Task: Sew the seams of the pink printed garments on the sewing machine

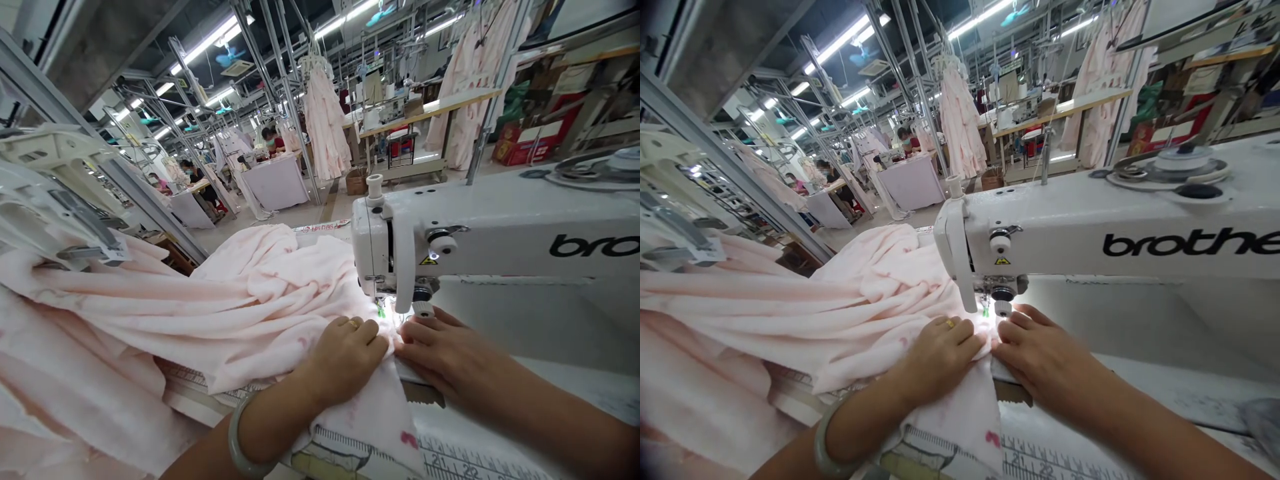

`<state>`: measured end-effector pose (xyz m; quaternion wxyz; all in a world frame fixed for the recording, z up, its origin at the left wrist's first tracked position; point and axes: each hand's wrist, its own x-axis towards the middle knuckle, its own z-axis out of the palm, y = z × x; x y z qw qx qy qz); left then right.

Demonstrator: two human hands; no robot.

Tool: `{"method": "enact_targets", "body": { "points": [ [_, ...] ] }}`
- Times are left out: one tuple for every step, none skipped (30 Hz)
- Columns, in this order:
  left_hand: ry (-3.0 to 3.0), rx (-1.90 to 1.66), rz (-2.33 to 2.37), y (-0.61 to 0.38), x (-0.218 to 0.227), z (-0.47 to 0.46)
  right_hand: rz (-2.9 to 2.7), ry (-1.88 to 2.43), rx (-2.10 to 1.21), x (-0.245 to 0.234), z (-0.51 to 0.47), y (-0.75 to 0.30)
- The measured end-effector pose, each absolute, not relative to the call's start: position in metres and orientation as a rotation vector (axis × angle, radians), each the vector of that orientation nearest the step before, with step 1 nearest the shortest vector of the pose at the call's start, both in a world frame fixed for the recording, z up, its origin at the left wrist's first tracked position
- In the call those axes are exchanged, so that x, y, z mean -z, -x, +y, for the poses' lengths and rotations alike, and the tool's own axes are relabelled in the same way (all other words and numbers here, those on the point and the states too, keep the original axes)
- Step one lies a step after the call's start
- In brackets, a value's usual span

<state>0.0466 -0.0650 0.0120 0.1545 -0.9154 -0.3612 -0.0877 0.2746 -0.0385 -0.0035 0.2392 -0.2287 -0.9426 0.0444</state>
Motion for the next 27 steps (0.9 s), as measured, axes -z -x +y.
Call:
{"method": "enact_targets", "body": {
  "points": [
    [2.597, 0.255, -1.005, -0.047, -0.012, -0.065, -2.586, 0.628, -0.133, 0.004, -0.038, -0.275],
    [2.587, 0.261, -0.973, -0.047, -0.013, -0.064, -2.589, 0.628, -0.144, 0.004, -0.038, -0.275],
    [2.593, 0.266, -0.938, -0.046, -0.013, -0.064, -2.593, 0.629, -0.155, 0.004, -0.038, -0.275],
    [2.618, 0.273, -0.904, -0.045, -0.013, -0.063, -2.598, 0.628, -0.167, 0.003, -0.038, -0.275],
    [2.655, 0.288, -0.878, -0.044, -0.013, -0.063, -2.602, 0.629, -0.177, 0.003, -0.039, -0.275],
    [2.696, 0.308, -0.863, -0.043, -0.013, -0.062, -2.606, 0.627, -0.184, 0.002, -0.039, -0.275],
    [2.736, 0.328, -0.863, -0.042, -0.012, -0.061, -2.608, 0.631, -0.188, 0.001, -0.039, -0.276],
    [2.767, 0.346, -0.874, -0.041, -0.011, -0.061, -2.608, 0.635, -0.19, -0.001, -0.039, -0.276],
    [2.788, 0.36, -0.891, -0.04, -0.01, -0.06, -2.603, 0.641, -0.192, -0.002, -0.038, -0.277],
    [2.804, 0.362, -0.908, -0.04, -0.01, -0.06, -2.592, 0.647, -0.188, -0.002, -0.038, -0.277],
    [2.815, 0.355, -0.918, -0.04, -0.009, -0.06, -2.575, 0.654, -0.18, -0.002, -0.038, -0.278],
    [2.824, 0.348, -0.92, -0.04, -0.009, -0.06, -2.55, 0.656, -0.16, -0.001, -0.037, -0.278],
    [2.827, 0.343, -0.916, -0.04, -0.009, -0.06, -2.522, 0.655, -0.128, 0.001, -0.037, -0.279],
    [2.825, 0.346, -0.909, -0.04, -0.01, -0.06, -2.496, 0.649, -0.084, 0.004, -0.036, -0.279],
    [2.817, 0.352, -0.901, -0.04, -0.011, -0.061, -2.481, 0.646, -0.039, 0.007, -0.035, -0.279],
    [2.805, 0.36, -0.894, -0.04, -0.012, -0.061, -2.478, 0.647, -0.001, 0.01, -0.034, -0.279],
    [2.796, 0.367, -0.888, -0.04, -0.013, -0.061, -2.487, 0.653, 0.025, 0.013, -0.034, -0.279],
    [2.794, 0.37, -0.886, -0.04, -0.014, -0.061, -2.506, 0.661, 0.037, 0.015, -0.033, -0.279],
    [2.799, 0.368, -0.889, -0.04, -0.015, -0.062, -2.526, 0.664, 0.039, 0.016, -0.033, -0.279],
    [2.808, 0.362, -0.898, -0.04, -0.015, -0.062, -2.534, 0.664, 0.04, 0.016, -0.033, -0.278],
    [2.818, 0.347, -0.915, -0.04, -0.015, -0.063, -2.529, 0.657, 0.045, 0.015, -0.033, -0.277],
    [2.826, 0.328, -0.936, -0.039, -0.014, -0.063, -2.513, 0.643, 0.056, 0.014, -0.033, -0.277],
    [2.83, 0.308, -0.962, -0.039, -0.013, -0.064, -2.492, 0.629, 0.071, 0.013, -0.034, -0.276],
    [2.83, 0.287, -0.986, -0.039, -0.012, -0.064, -2.473, 0.623, 0.085, 0.011, -0.034, -0.274],
    [2.83, 0.267, -1.005, -0.039, -0.011, -0.064, -2.461, 0.624, 0.096, 0.009, -0.035, -0.273],
    [2.832, 0.253, -1.017, -0.039, -0.01, -0.064, -2.459, 0.632, 0.101, 0.008, -0.035, -0.272],
    [2.835, 0.247, -1.028, -0.04, -0.009, -0.062, -2.466, 0.647, 0.103, 0.006, -0.035, -0.272]
  ]
}}
